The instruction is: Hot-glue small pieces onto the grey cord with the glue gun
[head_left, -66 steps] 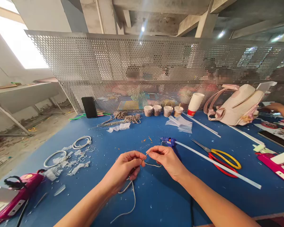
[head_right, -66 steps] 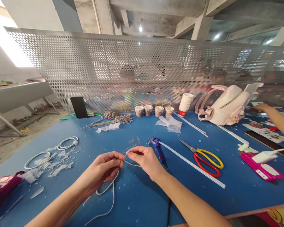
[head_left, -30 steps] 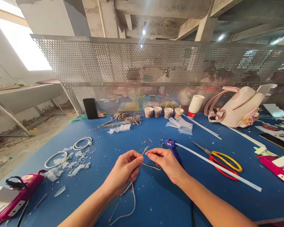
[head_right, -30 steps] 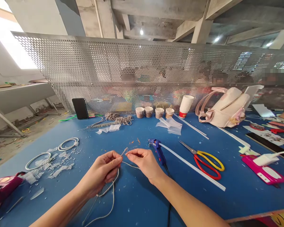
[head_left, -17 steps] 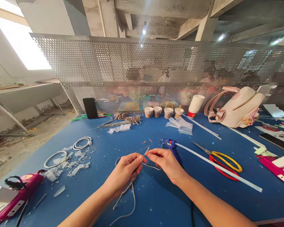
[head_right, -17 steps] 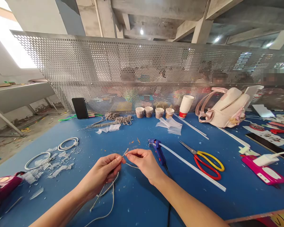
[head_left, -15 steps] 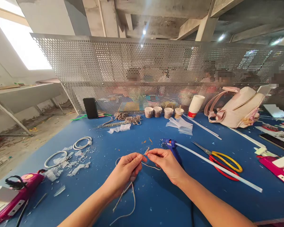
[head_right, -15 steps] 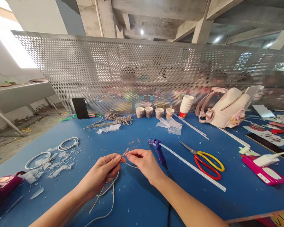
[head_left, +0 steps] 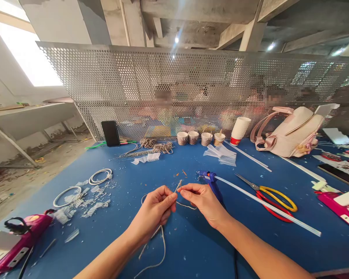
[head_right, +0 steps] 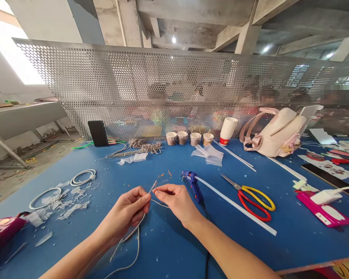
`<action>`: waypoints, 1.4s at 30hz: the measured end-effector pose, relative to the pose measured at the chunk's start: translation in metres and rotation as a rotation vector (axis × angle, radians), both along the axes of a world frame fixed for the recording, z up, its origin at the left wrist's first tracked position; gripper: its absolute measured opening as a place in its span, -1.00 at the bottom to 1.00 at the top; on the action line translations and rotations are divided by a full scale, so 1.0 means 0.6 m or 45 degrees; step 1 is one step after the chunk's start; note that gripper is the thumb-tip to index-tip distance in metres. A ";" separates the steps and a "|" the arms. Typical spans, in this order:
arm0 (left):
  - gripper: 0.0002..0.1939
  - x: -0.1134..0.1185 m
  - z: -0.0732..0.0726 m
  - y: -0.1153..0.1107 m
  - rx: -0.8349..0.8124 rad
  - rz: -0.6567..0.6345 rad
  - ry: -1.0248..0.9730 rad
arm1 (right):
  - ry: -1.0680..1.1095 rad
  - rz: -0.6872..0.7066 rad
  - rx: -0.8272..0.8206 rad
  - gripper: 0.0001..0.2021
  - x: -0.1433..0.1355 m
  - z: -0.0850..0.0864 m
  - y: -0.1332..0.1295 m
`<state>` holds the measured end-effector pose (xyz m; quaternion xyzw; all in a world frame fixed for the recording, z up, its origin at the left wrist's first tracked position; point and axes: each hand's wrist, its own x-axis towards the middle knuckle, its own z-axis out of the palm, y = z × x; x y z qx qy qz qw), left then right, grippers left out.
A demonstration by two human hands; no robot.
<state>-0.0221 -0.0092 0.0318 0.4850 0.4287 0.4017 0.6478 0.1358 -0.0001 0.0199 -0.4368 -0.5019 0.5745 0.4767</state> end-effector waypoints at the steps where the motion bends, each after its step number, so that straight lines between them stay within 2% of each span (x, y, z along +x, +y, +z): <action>1: -0.66 0.000 0.000 0.000 -0.002 0.002 0.007 | 0.004 0.001 -0.007 -0.83 0.000 0.000 0.000; 12: -0.64 -0.003 0.002 0.004 -0.092 0.038 -0.050 | -0.014 -0.004 -0.042 -0.79 -0.001 0.003 -0.001; 16: -0.69 -0.002 0.000 0.005 -0.033 0.078 -0.082 | -0.016 0.006 -0.031 -0.79 -0.001 0.002 -0.002; 26: -0.67 -0.003 -0.015 0.010 0.030 0.124 -0.055 | 0.014 -0.029 0.076 -0.83 0.006 0.007 -0.011; 42: -0.65 -0.004 -0.010 0.008 -0.044 0.031 -0.130 | -0.060 -0.056 0.003 -0.77 0.004 -0.001 -0.005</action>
